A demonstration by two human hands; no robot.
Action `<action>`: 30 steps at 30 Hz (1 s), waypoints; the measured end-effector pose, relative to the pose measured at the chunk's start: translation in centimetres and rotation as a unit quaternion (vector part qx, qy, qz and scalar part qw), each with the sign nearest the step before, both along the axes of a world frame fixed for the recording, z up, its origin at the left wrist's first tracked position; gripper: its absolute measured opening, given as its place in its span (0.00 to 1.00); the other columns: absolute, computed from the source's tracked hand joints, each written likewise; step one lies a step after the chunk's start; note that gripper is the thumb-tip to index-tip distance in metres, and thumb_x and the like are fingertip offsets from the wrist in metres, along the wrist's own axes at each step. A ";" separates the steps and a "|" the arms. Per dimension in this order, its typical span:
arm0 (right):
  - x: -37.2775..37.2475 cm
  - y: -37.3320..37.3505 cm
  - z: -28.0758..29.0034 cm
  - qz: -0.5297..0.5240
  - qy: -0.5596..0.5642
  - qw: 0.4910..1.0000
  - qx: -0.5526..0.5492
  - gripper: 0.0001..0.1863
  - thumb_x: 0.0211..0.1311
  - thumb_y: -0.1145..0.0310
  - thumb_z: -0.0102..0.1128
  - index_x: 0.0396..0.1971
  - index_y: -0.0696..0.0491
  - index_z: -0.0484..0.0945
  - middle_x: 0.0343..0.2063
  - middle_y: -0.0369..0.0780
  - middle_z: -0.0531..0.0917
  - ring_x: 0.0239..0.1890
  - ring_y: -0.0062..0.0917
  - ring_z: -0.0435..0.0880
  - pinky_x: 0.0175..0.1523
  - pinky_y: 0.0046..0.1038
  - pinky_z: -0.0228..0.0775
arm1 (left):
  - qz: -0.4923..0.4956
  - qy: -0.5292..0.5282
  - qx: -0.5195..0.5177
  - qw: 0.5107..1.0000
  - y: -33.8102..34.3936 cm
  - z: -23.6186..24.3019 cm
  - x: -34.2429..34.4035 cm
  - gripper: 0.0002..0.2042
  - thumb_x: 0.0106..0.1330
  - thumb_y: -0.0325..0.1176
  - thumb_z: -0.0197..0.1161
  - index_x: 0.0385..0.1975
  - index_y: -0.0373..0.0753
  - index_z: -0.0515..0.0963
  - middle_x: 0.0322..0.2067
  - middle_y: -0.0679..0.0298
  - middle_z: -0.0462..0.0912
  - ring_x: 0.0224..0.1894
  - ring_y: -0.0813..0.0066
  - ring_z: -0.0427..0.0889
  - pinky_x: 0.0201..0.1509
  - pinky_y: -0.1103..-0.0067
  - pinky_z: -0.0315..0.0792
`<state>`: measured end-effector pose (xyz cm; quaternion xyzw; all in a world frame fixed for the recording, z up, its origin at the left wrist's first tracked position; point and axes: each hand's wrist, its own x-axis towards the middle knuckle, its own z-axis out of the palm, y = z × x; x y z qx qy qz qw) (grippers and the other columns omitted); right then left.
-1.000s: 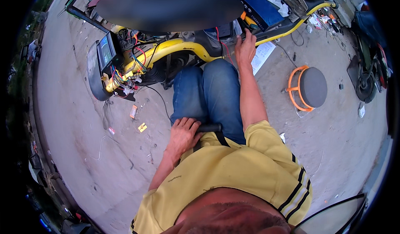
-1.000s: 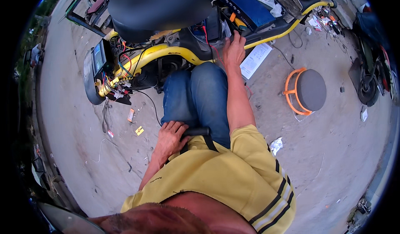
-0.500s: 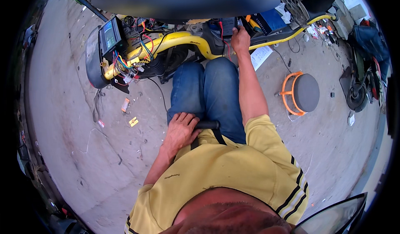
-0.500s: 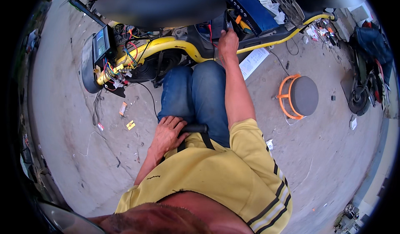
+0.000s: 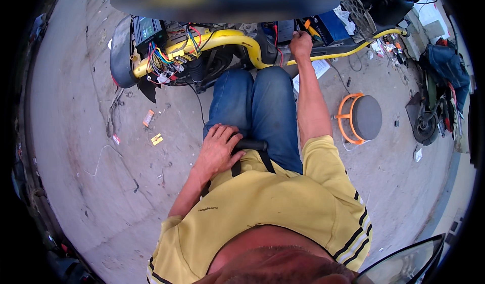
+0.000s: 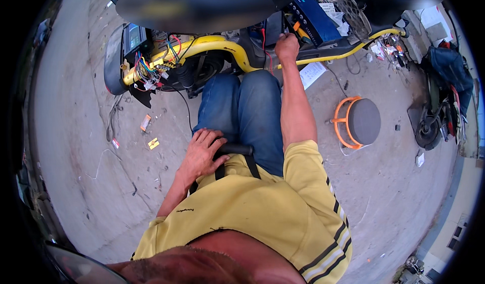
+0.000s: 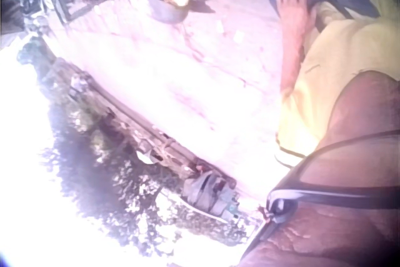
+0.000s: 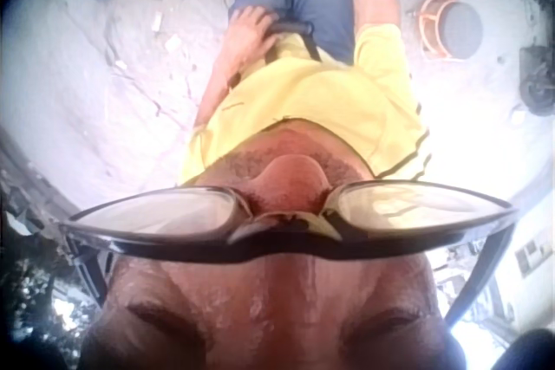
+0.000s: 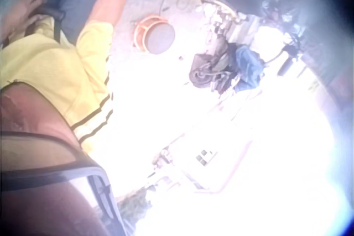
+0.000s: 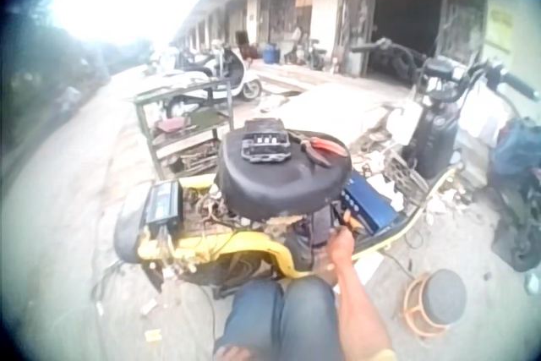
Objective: The person works on the exposed wiring of a yellow motorcycle, stripping and twisting wires, then connecting them to a small white connector. The person also briefly handles a black handheld device and a smartphone.
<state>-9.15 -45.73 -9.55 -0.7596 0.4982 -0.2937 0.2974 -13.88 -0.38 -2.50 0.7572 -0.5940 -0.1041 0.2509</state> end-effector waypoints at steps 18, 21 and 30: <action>-10.6 12.5 6.1 0.096 -0.431 0.864 0.243 0.18 0.82 0.69 0.50 0.60 0.67 0.73 0.46 0.47 0.84 0.38 0.27 0.85 0.45 0.28 0.82 | 0.056 0.552 -0.174 0.814 -12.3 -2.4 4.4 0.34 0.79 0.52 0.58 0.74 0.32 0.63 0.64 0.52 0.76 0.65 0.62 0.76 0.72 0.67 0.68; -12.2 16.0 6.2 0.144 -0.483 0.815 0.288 0.18 0.82 0.69 0.49 0.62 0.66 0.71 0.49 0.47 0.83 0.44 0.28 0.85 0.50 0.31 0.82 | 0.074 0.748 -0.196 0.629 -16.6 -3.6 5.7 0.38 0.80 0.58 0.53 0.75 0.31 0.60 0.66 0.54 0.74 0.66 0.64 0.75 0.74 0.67 0.65; -14.0 20.9 3.6 0.194 -0.380 0.829 0.361 0.19 0.82 0.68 0.52 0.64 0.62 0.71 0.52 0.45 0.83 0.49 0.27 0.85 0.54 0.33 0.81 | 0.025 0.780 -0.264 0.567 -16.4 -3.3 7.0 0.21 0.85 0.42 0.44 0.67 0.34 0.70 0.59 0.57 0.80 0.61 0.68 0.81 0.67 0.68 0.75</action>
